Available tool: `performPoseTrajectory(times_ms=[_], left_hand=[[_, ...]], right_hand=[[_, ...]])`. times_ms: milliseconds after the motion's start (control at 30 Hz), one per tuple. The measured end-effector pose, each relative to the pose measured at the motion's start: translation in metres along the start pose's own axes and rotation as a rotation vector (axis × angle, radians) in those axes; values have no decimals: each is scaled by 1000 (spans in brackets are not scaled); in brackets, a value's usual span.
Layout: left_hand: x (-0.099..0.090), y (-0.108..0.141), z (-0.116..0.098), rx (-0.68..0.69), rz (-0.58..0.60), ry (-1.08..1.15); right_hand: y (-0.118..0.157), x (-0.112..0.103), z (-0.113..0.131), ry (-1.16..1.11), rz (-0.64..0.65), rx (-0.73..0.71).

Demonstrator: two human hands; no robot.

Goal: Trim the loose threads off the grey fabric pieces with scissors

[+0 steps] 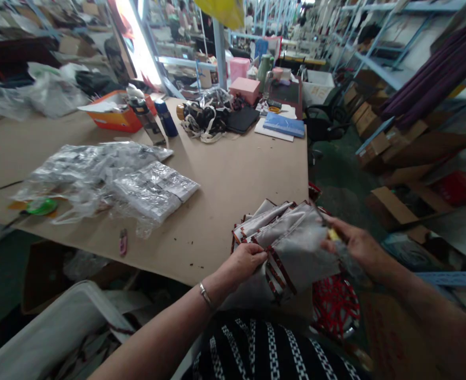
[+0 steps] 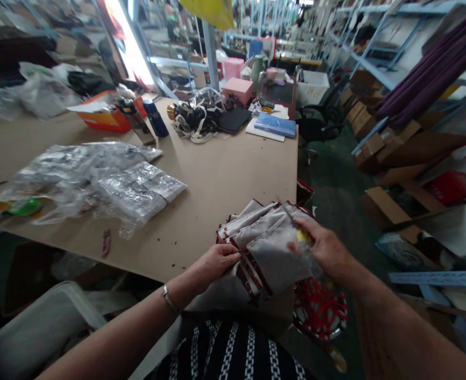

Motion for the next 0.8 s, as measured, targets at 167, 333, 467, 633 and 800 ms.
performPoseTrajectory(times_ms=[167,333,467,633,800], left_hand=[[-2,2,7,-35,-26,83],[-1,2,7,-50,-58,172],[1,3,4,-41,-57,183],[4,5,2,-58,-38,178],[4,6,1,-58,-44,167]], right_hand=[[66,106,-2,-453,736,166],[75,140,-22,-518,815,218],[66,141,-17,-535,781,235],[57,141,-2,-566,746,237],[54,144,2,-580,734,243]])
Point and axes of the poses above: each hand's wrist, its own y-axis away from the middle knuckle, its own x-axis out of the palm, z = x × y, the point moved 6 cm from there along -y, towards the middle knuckle, and after that the axes turned 15 degrees about x, right-handed, at the moved point
